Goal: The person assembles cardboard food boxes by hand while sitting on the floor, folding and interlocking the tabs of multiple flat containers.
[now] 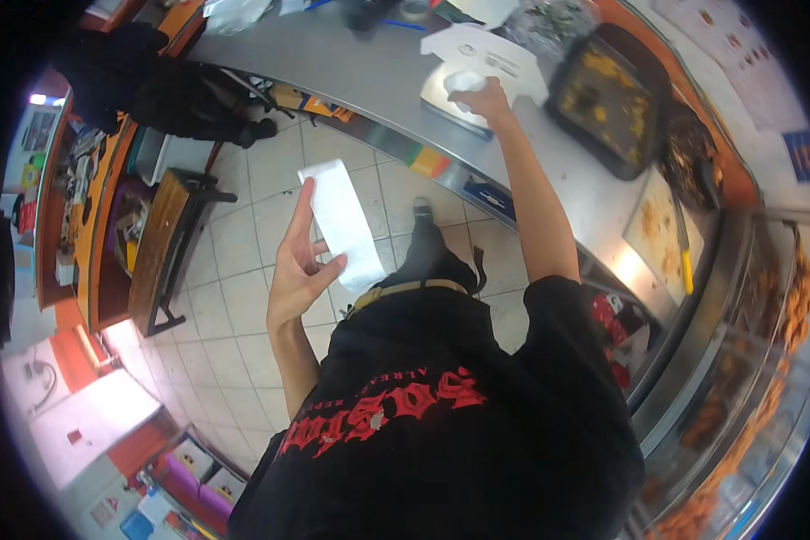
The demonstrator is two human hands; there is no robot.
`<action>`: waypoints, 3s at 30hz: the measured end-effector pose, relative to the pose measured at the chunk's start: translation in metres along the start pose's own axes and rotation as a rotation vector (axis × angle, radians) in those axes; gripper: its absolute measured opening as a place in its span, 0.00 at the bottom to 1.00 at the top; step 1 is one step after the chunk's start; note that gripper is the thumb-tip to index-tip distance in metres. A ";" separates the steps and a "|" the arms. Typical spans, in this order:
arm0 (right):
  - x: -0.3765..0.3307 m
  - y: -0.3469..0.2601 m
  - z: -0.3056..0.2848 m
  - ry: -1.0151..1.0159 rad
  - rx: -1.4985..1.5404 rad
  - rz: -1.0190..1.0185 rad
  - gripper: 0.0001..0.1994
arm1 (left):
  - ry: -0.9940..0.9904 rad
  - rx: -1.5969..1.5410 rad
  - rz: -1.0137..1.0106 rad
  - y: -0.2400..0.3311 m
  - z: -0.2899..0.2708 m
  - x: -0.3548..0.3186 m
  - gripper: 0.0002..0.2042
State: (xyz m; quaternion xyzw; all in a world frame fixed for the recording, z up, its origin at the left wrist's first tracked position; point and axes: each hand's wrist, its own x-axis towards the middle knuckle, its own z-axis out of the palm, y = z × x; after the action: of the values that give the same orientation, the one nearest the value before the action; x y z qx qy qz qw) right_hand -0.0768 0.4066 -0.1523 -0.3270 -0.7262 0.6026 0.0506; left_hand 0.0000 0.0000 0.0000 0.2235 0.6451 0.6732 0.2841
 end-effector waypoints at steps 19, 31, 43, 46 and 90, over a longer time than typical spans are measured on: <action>0.085 0.040 0.058 0.207 -0.360 -0.340 0.34 | -0.131 -0.055 -0.111 0.025 -0.008 0.274 0.47; 0.145 -0.086 -0.150 0.258 0.029 -0.268 0.13 | -0.033 0.043 -0.129 0.032 -0.008 0.302 0.47; 0.274 -0.023 -0.198 0.757 -0.842 -0.519 0.12 | 0.085 0.005 -0.118 0.029 -0.009 0.290 0.45; 0.235 -0.036 -0.223 0.674 -0.591 -0.572 0.15 | 0.094 0.000 -0.126 0.023 -0.012 0.287 0.45; 0.097 0.021 0.038 0.362 -0.296 -0.566 0.21 | -0.161 -0.128 -0.021 0.071 -0.008 0.270 0.47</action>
State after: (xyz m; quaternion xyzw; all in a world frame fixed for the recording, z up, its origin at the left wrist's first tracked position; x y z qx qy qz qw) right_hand -0.1612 0.4278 -0.2125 -0.2183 -0.8467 0.3854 0.2949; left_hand -0.2118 0.1747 0.0525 0.2514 0.5782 0.6899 0.3557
